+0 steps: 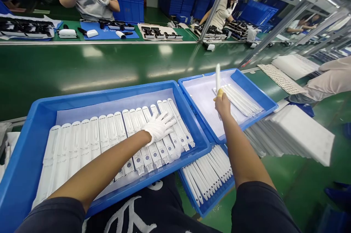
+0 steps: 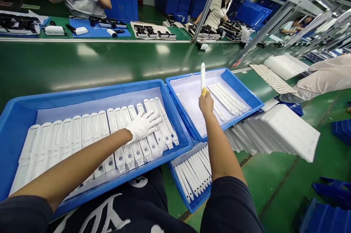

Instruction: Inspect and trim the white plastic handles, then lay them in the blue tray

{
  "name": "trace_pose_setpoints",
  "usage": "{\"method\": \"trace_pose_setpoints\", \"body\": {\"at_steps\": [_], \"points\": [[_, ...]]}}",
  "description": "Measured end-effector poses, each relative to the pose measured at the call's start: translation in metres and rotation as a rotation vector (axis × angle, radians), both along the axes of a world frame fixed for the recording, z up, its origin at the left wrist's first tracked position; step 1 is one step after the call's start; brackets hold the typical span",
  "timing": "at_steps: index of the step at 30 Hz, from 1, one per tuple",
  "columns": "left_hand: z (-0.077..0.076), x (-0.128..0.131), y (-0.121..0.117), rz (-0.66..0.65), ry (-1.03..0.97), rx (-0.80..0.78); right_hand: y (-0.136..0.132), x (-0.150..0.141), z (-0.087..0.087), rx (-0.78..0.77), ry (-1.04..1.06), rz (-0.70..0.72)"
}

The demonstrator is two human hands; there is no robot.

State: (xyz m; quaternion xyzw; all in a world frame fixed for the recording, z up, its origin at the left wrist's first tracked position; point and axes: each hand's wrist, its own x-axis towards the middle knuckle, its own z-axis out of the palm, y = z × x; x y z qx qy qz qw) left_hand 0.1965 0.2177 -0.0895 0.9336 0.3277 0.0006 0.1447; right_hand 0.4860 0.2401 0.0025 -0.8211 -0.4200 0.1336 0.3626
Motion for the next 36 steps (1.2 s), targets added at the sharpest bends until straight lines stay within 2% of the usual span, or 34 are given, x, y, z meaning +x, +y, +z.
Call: {"method": "trace_pose_setpoints", "body": {"at_steps": [3,7,10,12,15,18,21,23,26,29,31,33,36], "points": [[0.004,0.003,0.0,-0.002,-0.003,0.0,-0.009,0.013,-0.01,-0.258,-0.124,-0.071],[0.006,-0.01,-0.006,0.014,-0.025,0.011,-0.021,0.018,-0.02,-0.515,-0.25,-0.065],[0.006,-0.034,-0.015,0.025,-0.023,0.014,-0.024,0.017,-0.019,-0.594,-0.337,-0.023],[0.004,-0.051,-0.02,0.025,-0.011,0.008,-0.023,0.01,-0.014,-0.574,-0.417,0.008],[0.0,-0.066,-0.024,0.02,-0.005,0.002,-0.023,-0.02,-0.003,-0.463,-0.558,0.088],[-0.001,-0.07,-0.026,0.018,-0.02,0.011,-0.029,-0.07,0.0,-0.41,-0.642,0.296],[0.003,-0.079,-0.034,0.013,-0.033,0.017,-0.04,-0.117,-0.01,-0.508,-0.661,0.538],[0.007,-0.097,-0.041,0.032,-0.036,0.02,-0.047,-0.135,-0.02,-0.6,-0.675,0.608],[0.009,-0.143,-0.05,0.171,0.006,0.005,-0.049,-0.141,-0.029,-0.693,-0.699,0.624],[0.006,-0.194,-0.055,0.432,0.108,-0.055,-0.043,-0.135,-0.032,-0.719,-0.708,0.625],[0.004,-0.218,-0.055,0.595,0.176,-0.119,-0.038,-0.132,-0.032,-0.721,-0.71,0.627],[0.004,-0.227,-0.055,0.679,0.214,-0.188,-0.034,-0.133,-0.033,-0.723,-0.72,0.618],[0.007,-0.221,-0.052,0.708,0.252,-0.227,-0.03,-0.136,-0.035,-0.725,-0.74,0.596]]}}
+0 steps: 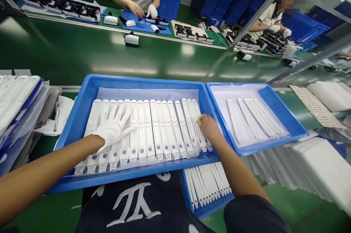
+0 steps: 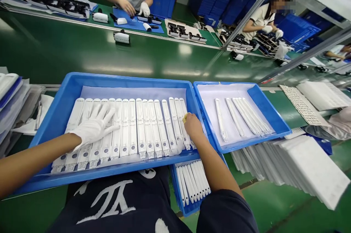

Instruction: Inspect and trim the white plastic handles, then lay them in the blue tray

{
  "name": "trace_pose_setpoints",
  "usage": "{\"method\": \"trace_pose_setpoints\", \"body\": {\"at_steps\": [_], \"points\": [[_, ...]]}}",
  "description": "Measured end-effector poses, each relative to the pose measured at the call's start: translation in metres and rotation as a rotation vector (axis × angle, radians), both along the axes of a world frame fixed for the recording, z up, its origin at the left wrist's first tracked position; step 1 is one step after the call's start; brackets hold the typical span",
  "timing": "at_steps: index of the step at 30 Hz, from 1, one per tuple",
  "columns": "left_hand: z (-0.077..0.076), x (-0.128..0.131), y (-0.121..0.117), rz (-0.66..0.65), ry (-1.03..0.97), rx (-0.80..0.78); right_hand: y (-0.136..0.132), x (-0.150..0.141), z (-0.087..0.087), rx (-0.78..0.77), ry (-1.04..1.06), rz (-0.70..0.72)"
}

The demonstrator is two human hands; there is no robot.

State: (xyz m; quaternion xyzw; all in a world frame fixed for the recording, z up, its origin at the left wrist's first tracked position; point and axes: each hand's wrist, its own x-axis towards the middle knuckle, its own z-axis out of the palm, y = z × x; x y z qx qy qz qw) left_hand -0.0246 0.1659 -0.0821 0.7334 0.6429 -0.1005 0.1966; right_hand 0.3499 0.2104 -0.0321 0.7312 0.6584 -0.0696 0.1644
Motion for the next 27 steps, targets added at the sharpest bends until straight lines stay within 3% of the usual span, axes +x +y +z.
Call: {"method": "trace_pose_setpoints", "body": {"at_steps": [5,11,14,16,21,25,27], "points": [[0.009,0.012,0.004,0.008,0.035,-0.05,0.005,-0.003,0.004,0.026,-0.007,0.007],[0.013,0.009,0.006,0.003,0.018,-0.063,-0.002,-0.019,0.026,0.147,-0.018,0.085],[0.021,0.002,0.009,0.002,-0.079,0.02,0.003,-0.045,0.035,0.207,-0.006,0.216],[0.031,-0.009,0.006,0.037,-0.16,0.17,0.015,-0.069,0.038,0.211,0.018,0.347],[0.05,-0.046,-0.031,0.171,-0.305,0.559,0.059,-0.118,0.026,0.143,0.037,0.624],[0.041,-0.071,-0.078,0.444,-0.396,0.465,0.083,-0.133,0.004,0.112,0.009,0.626],[0.032,-0.08,-0.097,0.513,-0.405,0.419,0.088,-0.136,-0.005,0.114,0.011,0.573]]}}
